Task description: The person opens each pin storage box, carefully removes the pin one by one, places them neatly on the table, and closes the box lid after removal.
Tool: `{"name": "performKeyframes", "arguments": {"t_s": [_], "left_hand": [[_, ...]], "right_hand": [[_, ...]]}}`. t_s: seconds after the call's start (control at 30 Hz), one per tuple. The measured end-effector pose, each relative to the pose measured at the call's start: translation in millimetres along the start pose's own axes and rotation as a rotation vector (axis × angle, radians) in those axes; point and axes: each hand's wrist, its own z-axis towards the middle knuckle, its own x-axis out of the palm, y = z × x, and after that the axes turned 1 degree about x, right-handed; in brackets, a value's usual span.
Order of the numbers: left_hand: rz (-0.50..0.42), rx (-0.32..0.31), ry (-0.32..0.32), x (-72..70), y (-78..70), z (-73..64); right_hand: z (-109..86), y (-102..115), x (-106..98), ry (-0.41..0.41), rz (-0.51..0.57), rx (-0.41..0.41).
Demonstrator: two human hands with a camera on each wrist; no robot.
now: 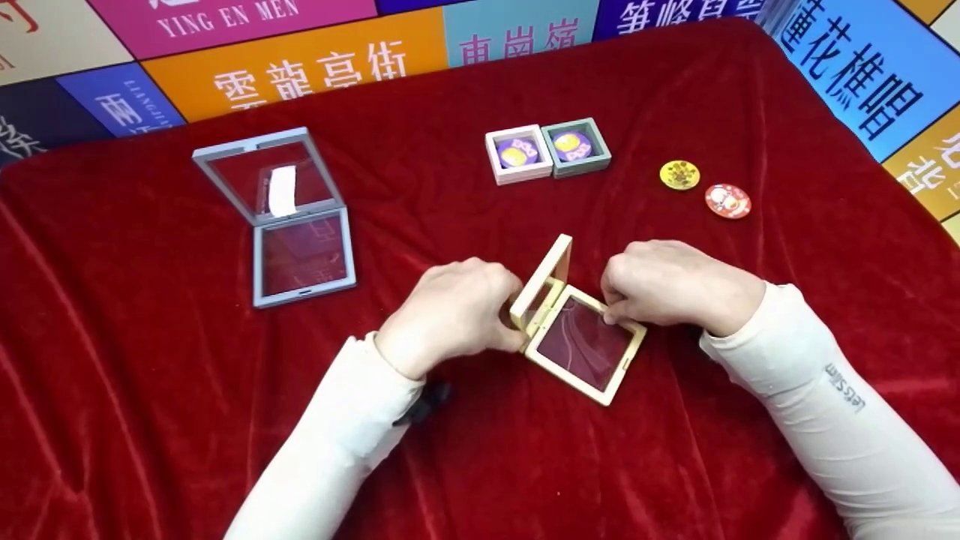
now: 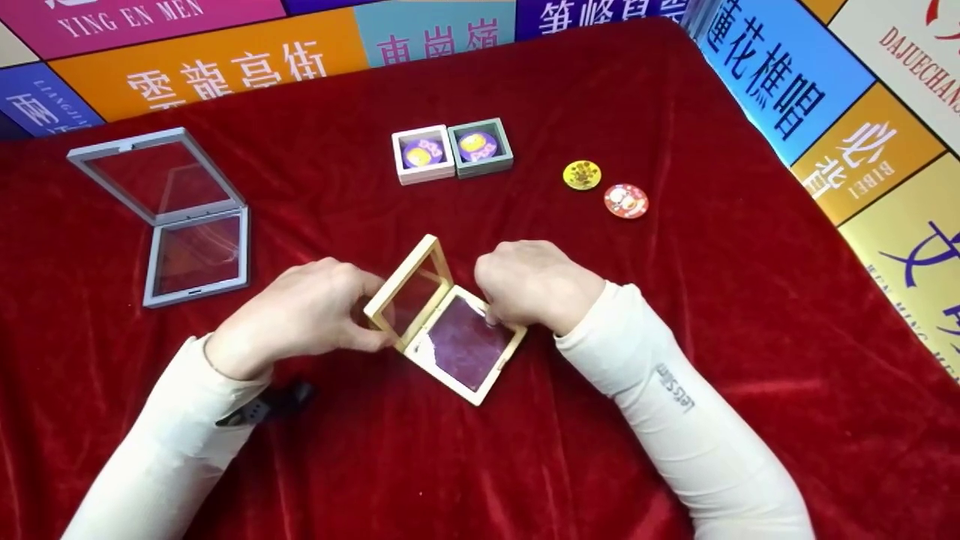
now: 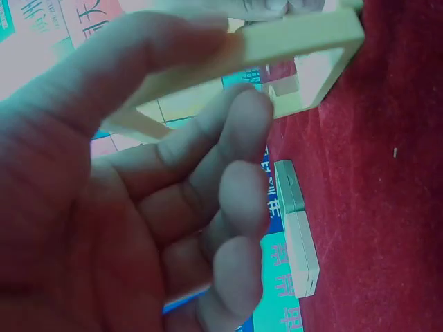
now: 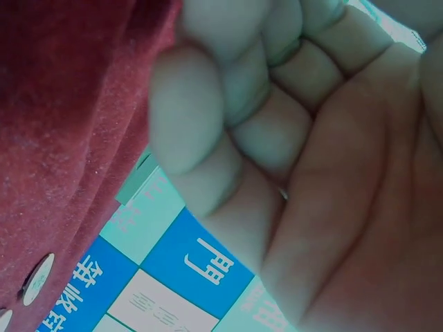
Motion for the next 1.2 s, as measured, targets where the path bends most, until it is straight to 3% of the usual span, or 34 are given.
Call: {"name": "performKeyframes", "arguments": {"t_s": [0.2, 0.5, 0.93, 1.03, 1.2], "left_hand": [[0.012, -0.022, -0.034, 0.6, 0.9, 0.0], [0.093, -0.121, -0.258, 10.4, 0.6, 4.1], [0.134, -0.141, -0.32, 16.0, -1.4, 5.7], [0.21, -0.161, -0.351, 20.1, -4.3, 4.2], [0.418, -0.185, -0.411, 29.7, -18.4, -1.4]], "right_hand": [[-1.3, 1.9, 0.4, -0.002, -0.007, -0.026], [-4.0, 12.4, 2.9, 0.074, -0.003, -0.063], [-2.7, 11.9, 3.2, 0.157, 0.075, -0.066], [-2.3, 11.7, 3.4, 0.157, 0.075, -0.071], [-1.5, 11.8, 4.1, 0.133, 0.031, -0.101]]}}
